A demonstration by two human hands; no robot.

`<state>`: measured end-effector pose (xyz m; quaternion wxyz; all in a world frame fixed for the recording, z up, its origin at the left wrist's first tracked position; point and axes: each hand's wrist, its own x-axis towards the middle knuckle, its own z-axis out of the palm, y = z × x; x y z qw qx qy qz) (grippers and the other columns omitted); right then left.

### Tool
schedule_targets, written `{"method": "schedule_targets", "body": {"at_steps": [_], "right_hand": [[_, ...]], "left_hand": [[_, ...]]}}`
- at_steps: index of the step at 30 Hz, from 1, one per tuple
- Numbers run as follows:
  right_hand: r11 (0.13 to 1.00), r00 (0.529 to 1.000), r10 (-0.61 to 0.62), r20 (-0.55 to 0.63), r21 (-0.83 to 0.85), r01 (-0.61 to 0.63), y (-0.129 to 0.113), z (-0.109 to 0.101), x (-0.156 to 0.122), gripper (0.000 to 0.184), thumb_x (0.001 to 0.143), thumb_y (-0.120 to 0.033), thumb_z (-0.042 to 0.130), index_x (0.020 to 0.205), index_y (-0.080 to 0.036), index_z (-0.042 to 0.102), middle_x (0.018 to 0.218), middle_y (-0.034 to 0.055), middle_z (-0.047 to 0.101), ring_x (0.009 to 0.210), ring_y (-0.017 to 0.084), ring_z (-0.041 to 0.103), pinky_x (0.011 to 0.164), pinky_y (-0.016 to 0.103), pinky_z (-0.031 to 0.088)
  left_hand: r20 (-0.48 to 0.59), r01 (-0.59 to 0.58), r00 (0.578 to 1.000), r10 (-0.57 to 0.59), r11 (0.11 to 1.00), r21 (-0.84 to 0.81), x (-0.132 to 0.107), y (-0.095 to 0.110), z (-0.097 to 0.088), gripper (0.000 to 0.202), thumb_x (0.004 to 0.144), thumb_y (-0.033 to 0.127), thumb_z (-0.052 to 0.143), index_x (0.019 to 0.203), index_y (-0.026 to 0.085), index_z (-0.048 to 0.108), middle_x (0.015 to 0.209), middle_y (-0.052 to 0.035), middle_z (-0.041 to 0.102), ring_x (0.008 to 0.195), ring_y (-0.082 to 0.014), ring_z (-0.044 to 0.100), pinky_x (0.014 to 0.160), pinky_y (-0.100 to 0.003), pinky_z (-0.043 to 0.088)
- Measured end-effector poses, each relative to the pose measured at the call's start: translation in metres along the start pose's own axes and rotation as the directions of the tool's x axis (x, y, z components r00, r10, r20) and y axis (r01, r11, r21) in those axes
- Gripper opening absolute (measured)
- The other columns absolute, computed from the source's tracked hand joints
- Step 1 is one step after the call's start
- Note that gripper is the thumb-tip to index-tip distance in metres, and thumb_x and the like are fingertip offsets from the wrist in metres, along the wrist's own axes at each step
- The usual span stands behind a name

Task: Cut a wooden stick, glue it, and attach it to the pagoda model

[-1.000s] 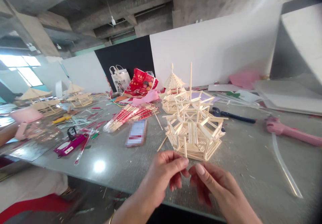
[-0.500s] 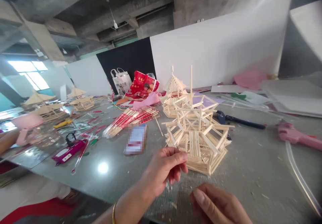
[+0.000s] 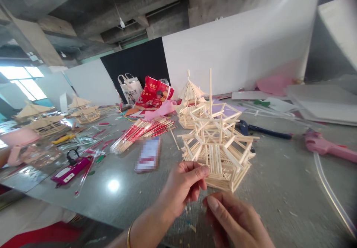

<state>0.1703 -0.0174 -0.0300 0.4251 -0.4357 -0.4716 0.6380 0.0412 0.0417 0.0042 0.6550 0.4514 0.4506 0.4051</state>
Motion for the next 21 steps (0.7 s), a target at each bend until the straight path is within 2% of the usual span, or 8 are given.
{"method": "schedule_targets", "body": {"at_steps": [5,9,14,21], "right_hand": [[0.965,1.0,-0.007,0.003,0.261,0.006,0.001,0.004,0.011,0.044,0.078,-0.057,0.057,0.079,-0.013,0.053,0.067,0.0002,0.053,0.041,0.004,0.045,0.035,0.012,0.03],[0.914,1.0,0.006,-0.015,0.406,0.001,0.0,0.007,0.014,0.04,0.076,-0.052,0.063,0.079,-0.013,0.052,0.069,-0.0006,0.053,0.04,0.003,0.044,0.034,0.011,0.031],[0.884,0.998,0.045,-0.035,0.467,-0.024,-0.005,0.009,0.016,0.041,0.072,-0.05,0.068,0.077,-0.013,0.052,0.061,-0.0028,0.049,0.04,0.003,0.042,0.033,0.012,0.032],[0.863,0.999,0.044,0.004,0.503,-0.04,-0.009,0.009,0.02,0.043,0.072,-0.053,0.067,0.073,-0.013,0.052,0.052,-0.0031,0.046,0.038,0.003,0.038,0.032,0.011,0.03]], "left_hand": [[0.001,0.014,1.0,-0.014,1.0,0.004,0.0,0.003,0.001,0.028,0.075,0.032,0.065,0.058,0.014,0.053,0.045,0.005,0.052,0.027,-0.0001,0.035,0.028,-0.015,0.014],[-0.009,0.018,1.0,-0.018,1.0,0.003,-0.001,0.005,0.002,0.029,0.073,0.033,0.066,0.056,0.014,0.052,0.042,0.0065,0.048,0.027,-0.0003,0.032,0.028,-0.016,0.013],[-0.014,0.008,1.0,-0.009,0.998,-0.064,-0.001,0.003,0.004,0.032,0.072,0.031,0.067,0.052,0.015,0.049,0.038,0.009,0.039,0.027,0.0004,0.026,0.03,-0.017,0.01],[-0.06,0.026,0.998,-0.031,0.996,-0.084,-0.001,0.0,0.006,0.033,0.072,0.032,0.068,0.052,0.015,0.047,0.038,0.0093,0.038,0.027,0.0005,0.025,0.031,-0.017,0.01]]}}
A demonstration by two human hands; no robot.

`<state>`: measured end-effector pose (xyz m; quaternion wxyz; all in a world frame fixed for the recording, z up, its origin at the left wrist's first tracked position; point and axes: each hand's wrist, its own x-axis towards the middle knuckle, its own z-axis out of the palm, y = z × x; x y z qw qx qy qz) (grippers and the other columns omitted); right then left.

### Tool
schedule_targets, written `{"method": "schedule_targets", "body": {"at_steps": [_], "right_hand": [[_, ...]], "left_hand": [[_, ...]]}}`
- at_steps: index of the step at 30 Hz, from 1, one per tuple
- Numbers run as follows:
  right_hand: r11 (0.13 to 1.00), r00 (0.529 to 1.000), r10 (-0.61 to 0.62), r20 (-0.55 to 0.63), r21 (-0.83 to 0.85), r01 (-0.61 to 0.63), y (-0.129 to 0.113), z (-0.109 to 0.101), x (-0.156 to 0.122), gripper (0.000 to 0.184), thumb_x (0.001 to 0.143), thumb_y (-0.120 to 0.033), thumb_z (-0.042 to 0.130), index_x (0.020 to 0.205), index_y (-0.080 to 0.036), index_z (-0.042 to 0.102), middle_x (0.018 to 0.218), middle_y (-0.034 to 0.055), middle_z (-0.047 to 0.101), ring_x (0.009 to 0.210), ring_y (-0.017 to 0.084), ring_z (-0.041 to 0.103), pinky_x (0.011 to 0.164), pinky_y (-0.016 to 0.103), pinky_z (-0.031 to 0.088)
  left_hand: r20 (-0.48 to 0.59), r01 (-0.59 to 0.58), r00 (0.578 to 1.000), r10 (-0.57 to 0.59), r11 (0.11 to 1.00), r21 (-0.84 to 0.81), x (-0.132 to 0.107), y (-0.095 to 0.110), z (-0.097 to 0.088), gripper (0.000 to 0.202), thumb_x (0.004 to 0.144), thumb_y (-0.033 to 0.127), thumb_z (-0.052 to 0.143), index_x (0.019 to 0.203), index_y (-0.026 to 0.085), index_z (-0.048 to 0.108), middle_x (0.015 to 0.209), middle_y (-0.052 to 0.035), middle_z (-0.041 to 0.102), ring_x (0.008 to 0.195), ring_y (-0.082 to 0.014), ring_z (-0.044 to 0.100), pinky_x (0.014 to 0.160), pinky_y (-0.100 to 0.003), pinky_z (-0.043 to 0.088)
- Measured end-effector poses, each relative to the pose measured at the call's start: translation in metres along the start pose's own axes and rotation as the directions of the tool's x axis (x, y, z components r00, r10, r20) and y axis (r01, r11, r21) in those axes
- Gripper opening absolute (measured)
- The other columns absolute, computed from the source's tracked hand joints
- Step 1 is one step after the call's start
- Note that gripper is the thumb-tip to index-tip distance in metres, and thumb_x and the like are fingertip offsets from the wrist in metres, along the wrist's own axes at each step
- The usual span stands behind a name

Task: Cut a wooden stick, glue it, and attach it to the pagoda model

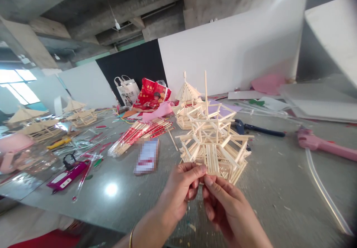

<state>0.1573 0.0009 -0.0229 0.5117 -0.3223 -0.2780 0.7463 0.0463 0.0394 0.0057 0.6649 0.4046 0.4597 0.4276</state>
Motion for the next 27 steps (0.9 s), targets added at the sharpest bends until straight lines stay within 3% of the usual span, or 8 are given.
{"method": "schedule_targets", "body": {"at_steps": [14,27], "right_hand": [[0.988,0.996,0.029,0.085,0.151,-0.042,0.007,-0.007,0.007,0.039,0.076,-0.049,0.065,0.068,-0.012,0.054,0.045,-0.0012,0.048,0.033,0.004,0.036,0.032,0.011,0.028],[0.986,0.994,-0.001,0.106,0.166,-0.016,0.011,-0.005,0.012,0.039,0.079,-0.048,0.063,0.069,-0.012,0.052,0.046,-0.0004,0.051,0.031,0.003,0.037,0.029,0.009,0.028]], "left_hand": [[0.01,-0.038,0.999,0.039,0.998,-0.047,0.0,-0.004,0.004,0.035,0.074,0.031,0.065,0.05,0.015,0.046,0.038,0.0055,0.044,0.028,-0.0007,0.03,0.031,-0.016,0.011],[0.015,-0.01,1.0,0.011,0.998,-0.066,-0.004,-0.002,0.005,0.036,0.076,0.032,0.064,0.051,0.015,0.046,0.038,0.0048,0.045,0.028,0.0001,0.03,0.03,-0.014,0.013]]}}
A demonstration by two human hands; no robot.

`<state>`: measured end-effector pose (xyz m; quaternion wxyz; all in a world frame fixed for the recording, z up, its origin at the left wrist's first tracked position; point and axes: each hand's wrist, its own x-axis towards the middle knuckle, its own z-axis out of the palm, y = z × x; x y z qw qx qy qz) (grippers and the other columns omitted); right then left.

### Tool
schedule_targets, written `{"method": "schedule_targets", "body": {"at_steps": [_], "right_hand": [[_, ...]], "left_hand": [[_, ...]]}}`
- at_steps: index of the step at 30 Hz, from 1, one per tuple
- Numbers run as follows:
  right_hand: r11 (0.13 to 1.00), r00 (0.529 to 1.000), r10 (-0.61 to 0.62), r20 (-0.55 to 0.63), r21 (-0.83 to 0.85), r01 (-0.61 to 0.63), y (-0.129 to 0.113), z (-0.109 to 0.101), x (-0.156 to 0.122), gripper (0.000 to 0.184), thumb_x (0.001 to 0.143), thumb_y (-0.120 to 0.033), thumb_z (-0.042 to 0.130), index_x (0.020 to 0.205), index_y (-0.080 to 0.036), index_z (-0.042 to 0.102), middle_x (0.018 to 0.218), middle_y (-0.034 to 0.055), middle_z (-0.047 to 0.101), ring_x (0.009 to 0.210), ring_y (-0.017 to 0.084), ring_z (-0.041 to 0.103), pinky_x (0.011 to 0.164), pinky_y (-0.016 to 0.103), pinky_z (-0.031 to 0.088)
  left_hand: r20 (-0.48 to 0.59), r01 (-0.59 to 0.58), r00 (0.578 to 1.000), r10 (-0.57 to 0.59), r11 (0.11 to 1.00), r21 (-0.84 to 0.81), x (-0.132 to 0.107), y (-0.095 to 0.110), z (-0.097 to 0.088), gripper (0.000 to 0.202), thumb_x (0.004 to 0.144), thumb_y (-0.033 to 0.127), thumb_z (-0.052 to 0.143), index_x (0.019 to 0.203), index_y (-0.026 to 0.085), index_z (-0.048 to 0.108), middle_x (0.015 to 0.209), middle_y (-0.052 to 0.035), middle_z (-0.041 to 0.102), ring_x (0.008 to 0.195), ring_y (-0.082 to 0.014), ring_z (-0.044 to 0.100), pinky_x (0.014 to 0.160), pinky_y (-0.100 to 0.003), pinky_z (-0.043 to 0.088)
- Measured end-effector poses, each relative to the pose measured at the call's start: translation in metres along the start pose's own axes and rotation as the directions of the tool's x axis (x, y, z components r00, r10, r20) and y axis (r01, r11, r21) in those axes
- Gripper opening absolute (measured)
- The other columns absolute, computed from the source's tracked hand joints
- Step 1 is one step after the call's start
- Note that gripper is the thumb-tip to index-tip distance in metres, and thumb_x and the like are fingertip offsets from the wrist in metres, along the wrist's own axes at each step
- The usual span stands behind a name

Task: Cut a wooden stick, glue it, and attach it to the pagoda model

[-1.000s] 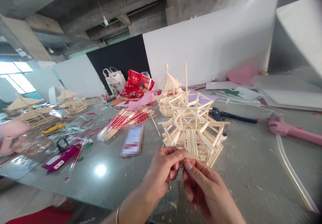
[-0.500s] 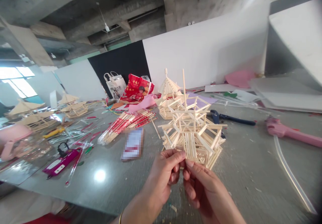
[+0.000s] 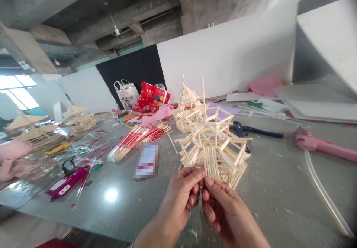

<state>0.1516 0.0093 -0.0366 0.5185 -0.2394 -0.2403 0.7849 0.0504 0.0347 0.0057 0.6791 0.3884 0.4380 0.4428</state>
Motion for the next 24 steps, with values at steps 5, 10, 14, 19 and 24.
{"method": "schedule_targets", "body": {"at_steps": [5,10,14,19,24], "right_hand": [[0.999,1.0,-0.029,-0.001,0.019,0.029,0.001,0.0,0.0,0.039,0.079,-0.047,0.063,0.068,-0.011,0.053,0.048,0.0011,0.053,0.033,0.003,0.038,0.029,0.009,0.03],[1.0,0.999,0.005,-0.032,0.001,-0.005,-0.003,0.004,-0.003,0.04,0.077,-0.047,0.065,0.068,-0.011,0.053,0.051,0.0017,0.054,0.035,0.003,0.039,0.031,0.01,0.032],[1.0,0.998,0.009,-0.055,-0.017,-0.009,-0.007,0.008,-0.004,0.039,0.077,-0.047,0.065,0.068,-0.011,0.052,0.049,0.0011,0.053,0.034,0.003,0.037,0.031,0.01,0.03],[1.0,0.998,-0.006,-0.058,-0.008,0.006,-0.008,0.01,-0.004,0.038,0.075,-0.044,0.067,0.067,-0.01,0.052,0.05,0.0013,0.053,0.035,0.003,0.039,0.031,0.01,0.03],[1.0,0.999,-0.023,-0.037,0.0,0.023,-0.005,0.008,-0.003,0.037,0.077,-0.044,0.066,0.069,-0.01,0.053,0.053,0.0024,0.054,0.037,0.003,0.04,0.031,0.01,0.031]], "left_hand": [[-0.01,0.004,1.0,-0.004,1.0,0.017,0.001,0.0,0.0,0.036,0.078,0.029,0.062,0.05,0.015,0.045,0.037,0.0034,0.047,0.027,0.0002,0.03,0.03,-0.013,0.013],[-0.004,0.014,1.0,-0.014,1.0,0.006,0.0,0.0,-0.002,0.037,0.078,0.029,0.061,0.049,0.015,0.044,0.037,0.0021,0.05,0.027,0.0002,0.03,0.03,-0.013,0.014],[-0.003,0.024,1.0,-0.024,1.0,-0.007,-0.001,0.0,-0.002,0.038,0.078,0.031,0.061,0.048,0.015,0.043,0.039,0.0013,0.052,0.027,0.0003,0.03,0.03,-0.013,0.014],[-0.006,0.022,1.0,-0.022,1.0,0.003,-0.001,0.0,0.0,0.042,0.078,0.038,0.06,0.048,0.014,0.045,0.041,0.002,0.05,0.028,-0.0005,0.032,0.03,-0.014,0.016],[0.002,0.018,1.0,-0.018,1.0,0.006,0.0,-0.001,-0.001,0.039,0.08,0.034,0.059,0.049,0.014,0.045,0.042,0.0025,0.05,0.028,-0.0004,0.032,0.03,-0.013,0.016]]}}
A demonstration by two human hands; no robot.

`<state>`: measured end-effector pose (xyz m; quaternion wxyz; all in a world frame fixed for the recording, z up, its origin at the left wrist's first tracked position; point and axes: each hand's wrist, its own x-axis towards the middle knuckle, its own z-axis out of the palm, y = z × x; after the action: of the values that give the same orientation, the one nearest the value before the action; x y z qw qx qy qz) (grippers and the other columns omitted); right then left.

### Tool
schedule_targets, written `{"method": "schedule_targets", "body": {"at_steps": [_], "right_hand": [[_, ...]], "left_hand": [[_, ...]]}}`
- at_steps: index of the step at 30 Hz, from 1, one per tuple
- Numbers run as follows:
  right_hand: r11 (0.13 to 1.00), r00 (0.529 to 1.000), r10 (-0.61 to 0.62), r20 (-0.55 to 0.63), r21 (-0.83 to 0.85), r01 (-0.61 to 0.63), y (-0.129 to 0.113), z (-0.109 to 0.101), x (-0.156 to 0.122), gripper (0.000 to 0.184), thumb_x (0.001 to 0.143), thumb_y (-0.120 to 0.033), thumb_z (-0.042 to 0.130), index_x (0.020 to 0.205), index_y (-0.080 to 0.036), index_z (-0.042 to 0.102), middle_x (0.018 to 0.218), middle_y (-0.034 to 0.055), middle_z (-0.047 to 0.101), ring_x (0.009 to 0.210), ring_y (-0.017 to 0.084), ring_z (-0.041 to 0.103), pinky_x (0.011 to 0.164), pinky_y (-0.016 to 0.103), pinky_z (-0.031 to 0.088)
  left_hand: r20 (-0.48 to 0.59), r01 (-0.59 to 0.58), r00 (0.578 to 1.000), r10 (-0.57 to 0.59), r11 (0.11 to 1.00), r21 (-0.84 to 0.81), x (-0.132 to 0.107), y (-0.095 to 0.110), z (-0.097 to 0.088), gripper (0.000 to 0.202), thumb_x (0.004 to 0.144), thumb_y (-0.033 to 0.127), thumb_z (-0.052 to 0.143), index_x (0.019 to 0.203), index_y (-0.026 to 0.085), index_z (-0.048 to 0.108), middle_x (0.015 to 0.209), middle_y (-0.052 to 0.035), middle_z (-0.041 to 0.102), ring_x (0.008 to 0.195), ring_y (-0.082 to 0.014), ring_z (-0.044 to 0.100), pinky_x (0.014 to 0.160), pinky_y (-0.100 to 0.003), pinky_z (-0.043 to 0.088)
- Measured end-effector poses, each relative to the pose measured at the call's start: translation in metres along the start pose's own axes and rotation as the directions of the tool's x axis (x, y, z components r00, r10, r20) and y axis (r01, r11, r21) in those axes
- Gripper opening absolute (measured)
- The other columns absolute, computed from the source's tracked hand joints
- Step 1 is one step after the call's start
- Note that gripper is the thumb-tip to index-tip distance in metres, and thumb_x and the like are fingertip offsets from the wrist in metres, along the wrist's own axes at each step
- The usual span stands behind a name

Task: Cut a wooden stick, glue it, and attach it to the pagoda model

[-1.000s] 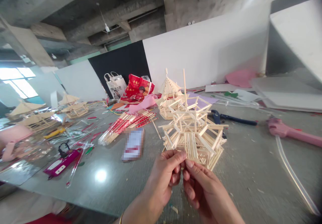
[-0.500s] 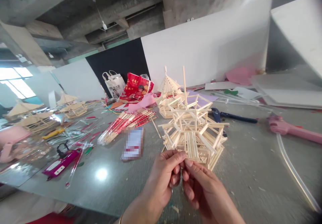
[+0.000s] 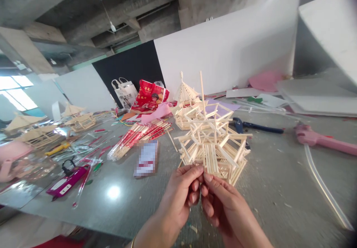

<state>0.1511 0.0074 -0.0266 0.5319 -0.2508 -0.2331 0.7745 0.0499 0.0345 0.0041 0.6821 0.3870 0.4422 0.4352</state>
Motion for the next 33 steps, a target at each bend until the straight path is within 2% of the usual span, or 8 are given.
{"method": "schedule_targets", "body": {"at_steps": [11,20,26,33], "right_hand": [[0.999,1.0,0.011,0.024,0.031,-0.012,-0.0022,-0.0008,-0.003,0.037,0.076,-0.043,0.067,0.068,-0.01,0.053,0.051,0.0015,0.053,0.036,0.003,0.04,0.031,0.01,0.031],[0.999,1.0,0.016,0.022,0.035,-0.016,-0.002,0.0,-0.0023,0.037,0.075,-0.043,0.069,0.068,-0.01,0.054,0.052,0.0011,0.053,0.037,0.003,0.04,0.032,0.01,0.032],[0.999,0.999,-0.002,0.043,0.035,0.001,-0.0016,-0.0019,-0.0037,0.034,0.08,-0.042,0.063,0.071,-0.01,0.053,0.055,0.0017,0.054,0.038,0.003,0.039,0.032,0.01,0.032],[0.997,1.0,0.011,0.017,0.072,-0.012,-0.0026,0.0008,-0.0073,0.034,0.076,-0.041,0.067,0.068,-0.01,0.055,0.058,0.0015,0.055,0.039,0.004,0.043,0.032,0.01,0.034]], "left_hand": [[-0.014,0.016,1.0,-0.016,1.0,-0.016,-0.0018,0.0031,0.001,0.033,0.075,0.03,0.063,0.051,0.015,0.046,0.039,0.0037,0.048,0.028,-0.0004,0.029,0.03,-0.013,0.015],[-0.026,0.015,1.0,-0.015,1.0,0.006,-0.0027,0.002,0.0029,0.035,0.076,0.031,0.061,0.049,0.015,0.044,0.039,0.0029,0.05,0.027,-0.0002,0.03,0.03,-0.013,0.015],[-0.025,0.018,1.0,-0.018,1.0,0.01,-0.0038,0.0036,0.0043,0.036,0.076,0.03,0.061,0.049,0.015,0.044,0.039,0.0021,0.051,0.027,-0.0003,0.031,0.03,-0.013,0.016],[-0.007,0.013,1.0,-0.013,1.0,0.024,-0.0024,0.0016,0.0023,0.038,0.078,0.031,0.059,0.048,0.016,0.042,0.039,0.0019,0.05,0.027,-0.001,0.031,0.031,-0.015,0.014]]}}
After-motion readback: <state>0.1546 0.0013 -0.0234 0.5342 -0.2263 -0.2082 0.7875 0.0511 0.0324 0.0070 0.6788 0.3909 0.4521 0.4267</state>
